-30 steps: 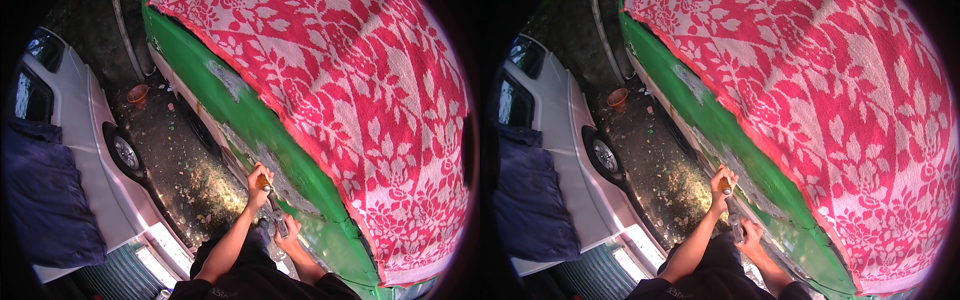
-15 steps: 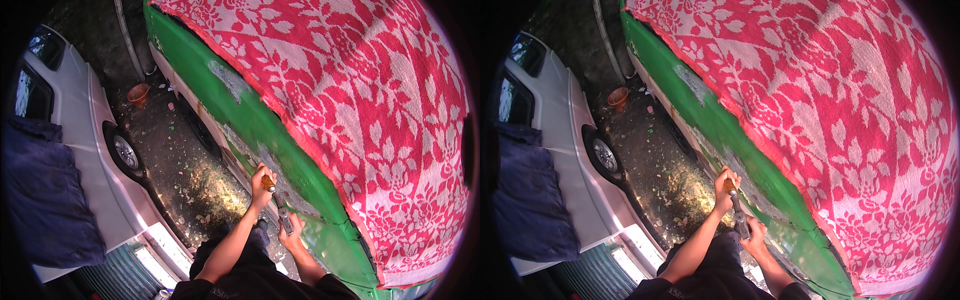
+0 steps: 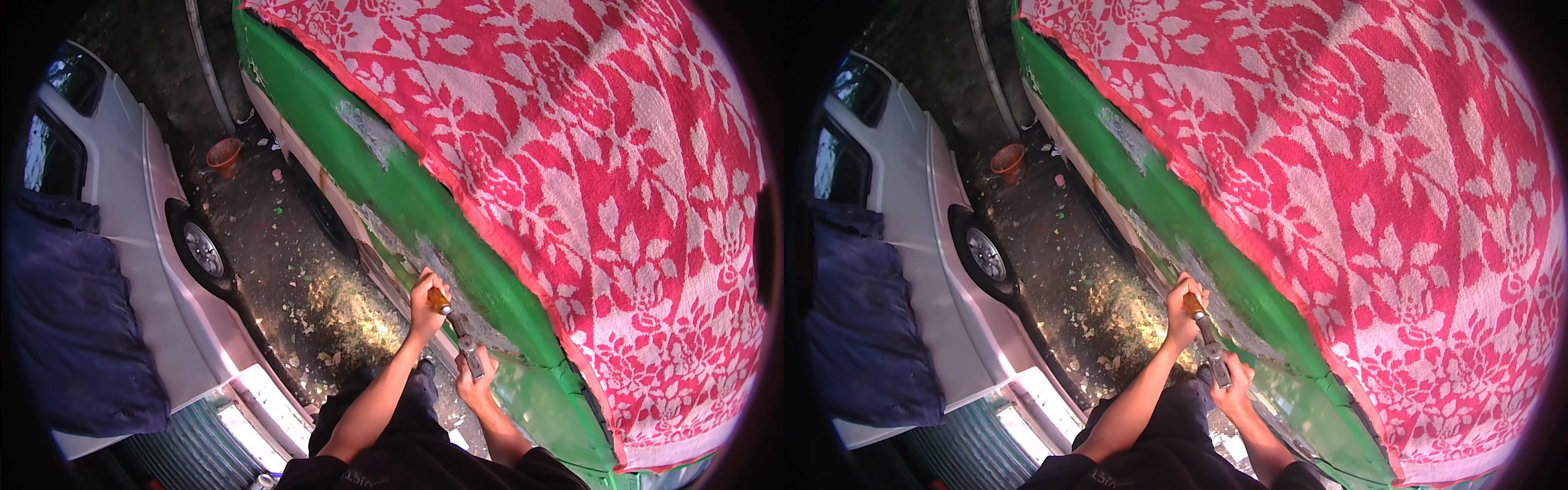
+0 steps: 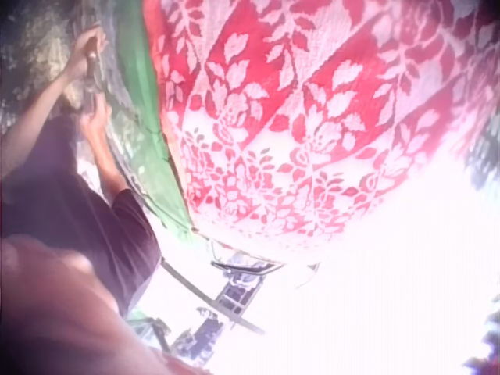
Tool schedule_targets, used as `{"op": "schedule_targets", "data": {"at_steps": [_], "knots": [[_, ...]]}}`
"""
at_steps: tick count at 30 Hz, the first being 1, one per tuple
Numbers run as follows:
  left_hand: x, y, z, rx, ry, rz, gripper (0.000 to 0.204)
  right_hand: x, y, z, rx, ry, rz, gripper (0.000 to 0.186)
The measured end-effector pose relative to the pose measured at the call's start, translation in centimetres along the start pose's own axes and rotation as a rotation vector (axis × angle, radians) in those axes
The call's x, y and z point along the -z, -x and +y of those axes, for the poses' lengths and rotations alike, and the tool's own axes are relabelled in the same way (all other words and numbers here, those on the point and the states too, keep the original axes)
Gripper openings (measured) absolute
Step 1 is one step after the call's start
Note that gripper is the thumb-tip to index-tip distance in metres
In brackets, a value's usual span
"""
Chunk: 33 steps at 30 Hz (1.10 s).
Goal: The person uses a chisel and hammer to scrape and remove old paint from the side panel of a green car. They then retrieve a spray can and a lighter, ignite the lighter, and apply heat to the car panel while continuing to scrape the surface.
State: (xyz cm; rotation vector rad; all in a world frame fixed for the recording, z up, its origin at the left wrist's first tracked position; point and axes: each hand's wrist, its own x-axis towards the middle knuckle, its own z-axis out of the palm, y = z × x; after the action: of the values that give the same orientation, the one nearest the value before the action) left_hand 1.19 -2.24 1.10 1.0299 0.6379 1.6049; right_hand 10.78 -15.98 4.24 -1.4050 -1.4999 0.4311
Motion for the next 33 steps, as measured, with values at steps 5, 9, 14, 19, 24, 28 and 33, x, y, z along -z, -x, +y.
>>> {"op": "schedule_targets", "data": {"at_steps": [5, 9, 14, 19, 24, 28, 33], "knots": [[-0.1, -0.2, -0.4, 0.032, -0.016, 0.011, 0.027, 0.4, -0.9, 1.0, 0.060, 0.078, -0.122, 0.011], [-0.6, -0.3, -0.3, 0.064, -0.020, 0.038, 0.027, -0.1, 0.5, 0.8, 0.050, -0.263, 0.100, 0.013], [-0.2, -0.4, -0.8, 0.091, 0.027, 0.055, 0.027, 0.5, -0.7, 0.8, 0.104, 0.024, -0.061, 0.026], [-0.5, -0.4, -0.7, 0.073, 0.002, 0.054, 0.027, 0.6, -1.3, 0.5, -0.146, -0.003, -0.120, 0.005], [-1.0, -0.7, -0.6, 0.074, -0.013, 0.039, 0.029, 0.7, 0.0, 1.2, -0.078, -0.321, 0.116, 0.006], [-1.0, -0.7, -0.6, 0.045, -0.115, 0.042, 0.028, 0.7, -1.7, 1.1, -0.123, 0.011, -0.045, 0.006], [-1.0, -0.7, -1.7, 0.047, -0.049, 0.058, 0.023, 0.7, -0.7, 1.4, -0.164, -0.130, 0.037, 0.002]]}}
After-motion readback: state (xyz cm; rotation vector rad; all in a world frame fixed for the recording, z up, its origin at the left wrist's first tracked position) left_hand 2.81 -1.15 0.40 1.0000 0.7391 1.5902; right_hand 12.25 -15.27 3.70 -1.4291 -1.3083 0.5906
